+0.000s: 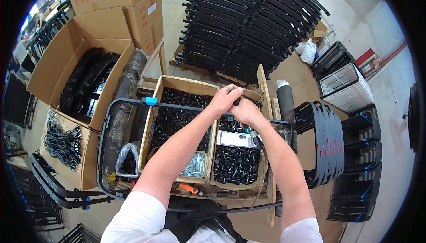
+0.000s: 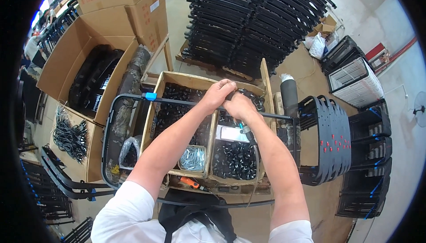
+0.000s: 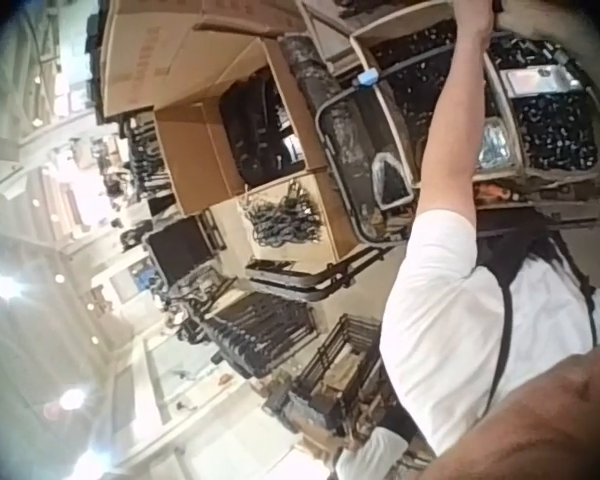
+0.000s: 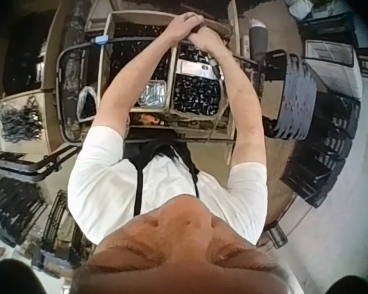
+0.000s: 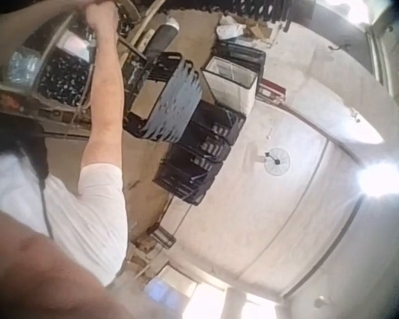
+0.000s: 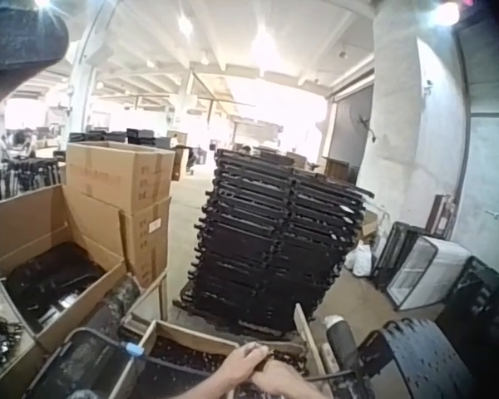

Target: Assemble plastic and metal components onto a frame using a power screwdriver and fasteners in a factory setting.

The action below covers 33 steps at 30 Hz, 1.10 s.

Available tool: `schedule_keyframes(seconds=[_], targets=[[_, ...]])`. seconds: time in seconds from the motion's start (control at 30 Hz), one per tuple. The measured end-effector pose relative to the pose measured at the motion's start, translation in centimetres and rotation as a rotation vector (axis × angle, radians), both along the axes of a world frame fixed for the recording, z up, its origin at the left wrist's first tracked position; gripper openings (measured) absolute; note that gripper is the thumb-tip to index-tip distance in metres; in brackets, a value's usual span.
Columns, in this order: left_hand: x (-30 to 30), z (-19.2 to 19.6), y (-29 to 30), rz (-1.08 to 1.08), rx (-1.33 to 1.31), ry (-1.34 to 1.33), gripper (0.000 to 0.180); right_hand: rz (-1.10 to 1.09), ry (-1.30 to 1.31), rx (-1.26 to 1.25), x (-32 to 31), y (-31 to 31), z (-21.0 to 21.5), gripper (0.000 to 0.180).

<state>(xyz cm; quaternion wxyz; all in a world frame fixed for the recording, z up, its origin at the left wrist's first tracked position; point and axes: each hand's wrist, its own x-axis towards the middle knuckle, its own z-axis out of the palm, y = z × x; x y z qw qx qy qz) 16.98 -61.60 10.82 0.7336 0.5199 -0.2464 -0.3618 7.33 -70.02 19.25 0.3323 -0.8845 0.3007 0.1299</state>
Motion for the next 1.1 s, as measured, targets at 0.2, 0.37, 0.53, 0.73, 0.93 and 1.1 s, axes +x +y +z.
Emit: schedule_keyframes(seconds=[0.2, 0.37, 0.53, 0.73, 0.93, 1.1], targets=[[0.8, -2.1, -1.1, 0.002, 0.284, -0.702, 0.041, 0.052, 0.057, 0.145, -0.8, -1.7, -1.3, 0.052], [1.0, -1.8, 1.5, 0.019, 0.095, -0.335, 0.034, 0.069, -0.012, -0.094, 3.1, -0.2, -4.7, 0.031], [1.0, -1.2, 0.1, -0.074, 0.007, 0.063, 0.043, 0.081, -0.003, 0.006, 1.2, -0.9, -0.6, 0.018], [-0.2, 1.2, -0.9, -0.115, 0.016, 0.106, 0.034, 0.035, -0.086, -0.137, -0.2, -0.7, 0.3, 0.035], [-5.3, 3.1, 4.4, -0.067, -0.045, -0.043, 0.022, 0.026, -0.097, -0.198, -8.3, 5.3, 5.0, 0.034], [-16.4, 4.4, 9.9, -0.263, 0.018, -0.060, 0.019, 0.062, 0.022, -0.168, -19.5, 10.2, 4.5, 0.036]])
